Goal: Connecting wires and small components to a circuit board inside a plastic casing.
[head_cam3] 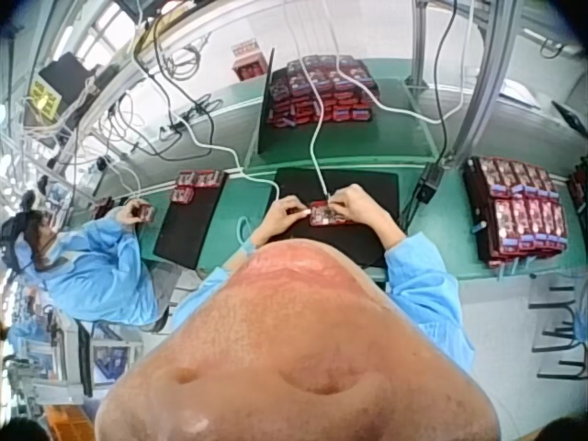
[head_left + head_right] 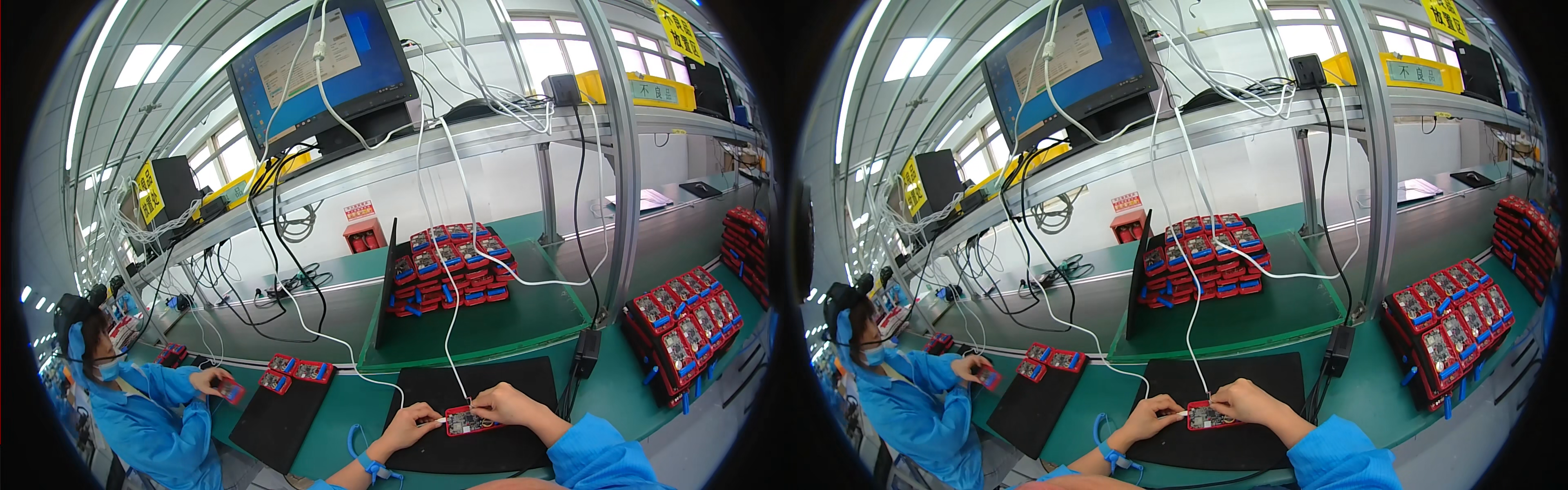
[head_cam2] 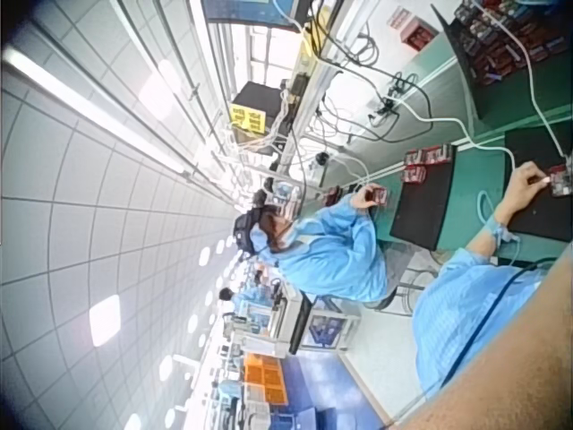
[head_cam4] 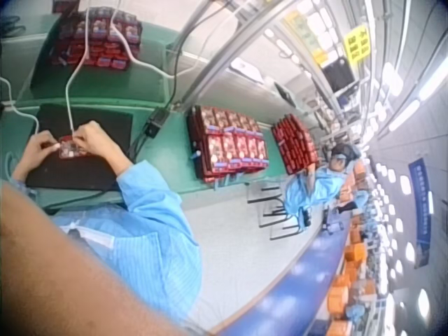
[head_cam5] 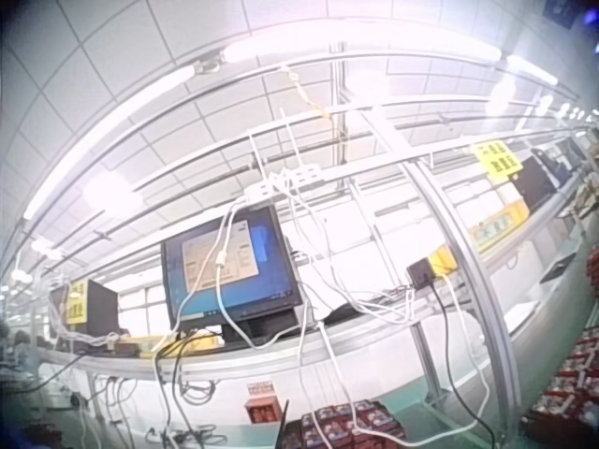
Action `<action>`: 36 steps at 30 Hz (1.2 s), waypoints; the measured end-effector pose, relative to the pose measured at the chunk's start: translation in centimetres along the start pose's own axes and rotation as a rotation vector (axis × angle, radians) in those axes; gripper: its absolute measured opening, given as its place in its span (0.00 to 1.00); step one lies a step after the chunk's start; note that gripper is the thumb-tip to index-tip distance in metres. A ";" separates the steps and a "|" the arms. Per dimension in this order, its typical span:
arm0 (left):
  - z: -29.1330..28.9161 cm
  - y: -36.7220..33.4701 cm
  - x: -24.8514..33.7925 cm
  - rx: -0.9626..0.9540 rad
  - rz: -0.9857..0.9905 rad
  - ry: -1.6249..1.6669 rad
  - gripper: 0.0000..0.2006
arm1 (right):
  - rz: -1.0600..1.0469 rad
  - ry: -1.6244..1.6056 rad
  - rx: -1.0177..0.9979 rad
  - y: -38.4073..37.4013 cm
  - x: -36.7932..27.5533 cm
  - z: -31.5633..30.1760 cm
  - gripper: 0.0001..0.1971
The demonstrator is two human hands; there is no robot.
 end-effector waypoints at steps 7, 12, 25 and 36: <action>0.0 0.1 -0.2 0.002 0.000 -0.008 0.06 | -0.007 -0.010 0.009 -0.1 -0.3 -0.1 0.05; 0.0 0.1 -0.2 0.003 -0.006 -0.022 0.06 | -0.014 -0.018 0.021 -0.1 -0.5 -0.3 0.05; 0.0 0.1 0.1 0.002 -0.013 0.001 0.06 | 0.006 -0.042 0.033 -0.1 -0.4 -0.3 0.07; 0.0 0.0 0.0 -0.004 -0.010 -0.025 0.06 | -0.027 -0.042 0.047 0.0 -0.2 -0.1 0.07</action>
Point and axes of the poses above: each hand's wrist, its own y-axis away from the middle knuckle, its own z-axis out of the palm, x = y × z, the point moved 6 cm from there along -y, towards the middle knuckle, and after that the axes turned 3 degrees about -z, right-handed, at the moved point
